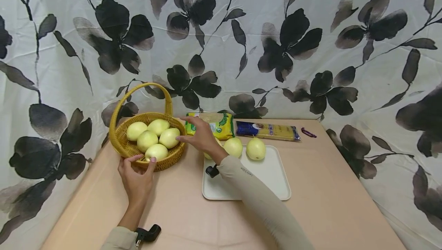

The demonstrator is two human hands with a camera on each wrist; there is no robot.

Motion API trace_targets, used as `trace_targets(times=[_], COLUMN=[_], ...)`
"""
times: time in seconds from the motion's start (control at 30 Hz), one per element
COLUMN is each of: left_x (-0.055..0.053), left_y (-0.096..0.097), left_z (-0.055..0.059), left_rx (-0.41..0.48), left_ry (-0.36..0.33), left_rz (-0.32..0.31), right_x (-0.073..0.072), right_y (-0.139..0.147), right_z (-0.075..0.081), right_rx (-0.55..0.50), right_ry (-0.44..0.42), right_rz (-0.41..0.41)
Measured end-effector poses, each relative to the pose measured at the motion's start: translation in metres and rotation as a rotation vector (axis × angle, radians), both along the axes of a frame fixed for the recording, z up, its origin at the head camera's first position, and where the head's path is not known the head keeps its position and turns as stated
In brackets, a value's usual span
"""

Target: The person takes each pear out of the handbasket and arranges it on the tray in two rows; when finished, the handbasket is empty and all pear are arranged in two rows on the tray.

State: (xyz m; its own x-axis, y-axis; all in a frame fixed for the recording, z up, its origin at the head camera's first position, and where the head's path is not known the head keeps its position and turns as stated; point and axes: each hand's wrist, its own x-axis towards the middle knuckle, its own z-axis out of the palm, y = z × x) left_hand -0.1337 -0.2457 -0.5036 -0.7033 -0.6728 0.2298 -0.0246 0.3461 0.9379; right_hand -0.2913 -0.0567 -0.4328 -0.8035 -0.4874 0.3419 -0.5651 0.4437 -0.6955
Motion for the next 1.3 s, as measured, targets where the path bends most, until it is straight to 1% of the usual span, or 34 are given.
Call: trace_targets(times=[0.07, 0.2, 0.37, 0.57, 0.77, 0.83, 1.0, 1.3], left_x=[0.0, 0.001, 0.0, 0.0, 0.0, -0.001, -0.002, 0.001], left_y=[0.0, 0.0, 0.0, 0.001, 0.0, 0.0, 0.0, 0.002], left_z=[0.0, -0.001, -0.001, -0.004, -0.004, -0.004, -0.003, -0.001], left_rx=[0.002, 0.004, -0.007, -0.019, -0.023, -0.021, -0.023, -0.017], left_ry=[0.0, 0.007, 0.005, -0.005, 0.0, 0.002, 0.014, 0.022], left_rz=[0.0, -0.001, 0.002, 0.006, 0.015, 0.017, 0.016, 0.02], right_x=[-0.003, -0.011, -0.018, -0.022, -0.023, -0.023, -0.023, -0.023], right_y=[-0.01, -0.027, -0.043, -0.055, -0.064, -0.066, -0.067, -0.065], right_z=[-0.003, -0.007, -0.014, -0.022, -0.02, -0.018, -0.014, -0.018], right_rx=[0.022, 0.082, 0.195, 0.334, 0.454, 0.486, 0.523, 0.487], right_ry=[-0.007, 0.007, 0.025, 0.035, 0.091, 0.093, 0.087, 0.134], right_rz=[0.018, 0.064, 0.103, 0.091, 0.062, 0.06, 0.069, 0.072])
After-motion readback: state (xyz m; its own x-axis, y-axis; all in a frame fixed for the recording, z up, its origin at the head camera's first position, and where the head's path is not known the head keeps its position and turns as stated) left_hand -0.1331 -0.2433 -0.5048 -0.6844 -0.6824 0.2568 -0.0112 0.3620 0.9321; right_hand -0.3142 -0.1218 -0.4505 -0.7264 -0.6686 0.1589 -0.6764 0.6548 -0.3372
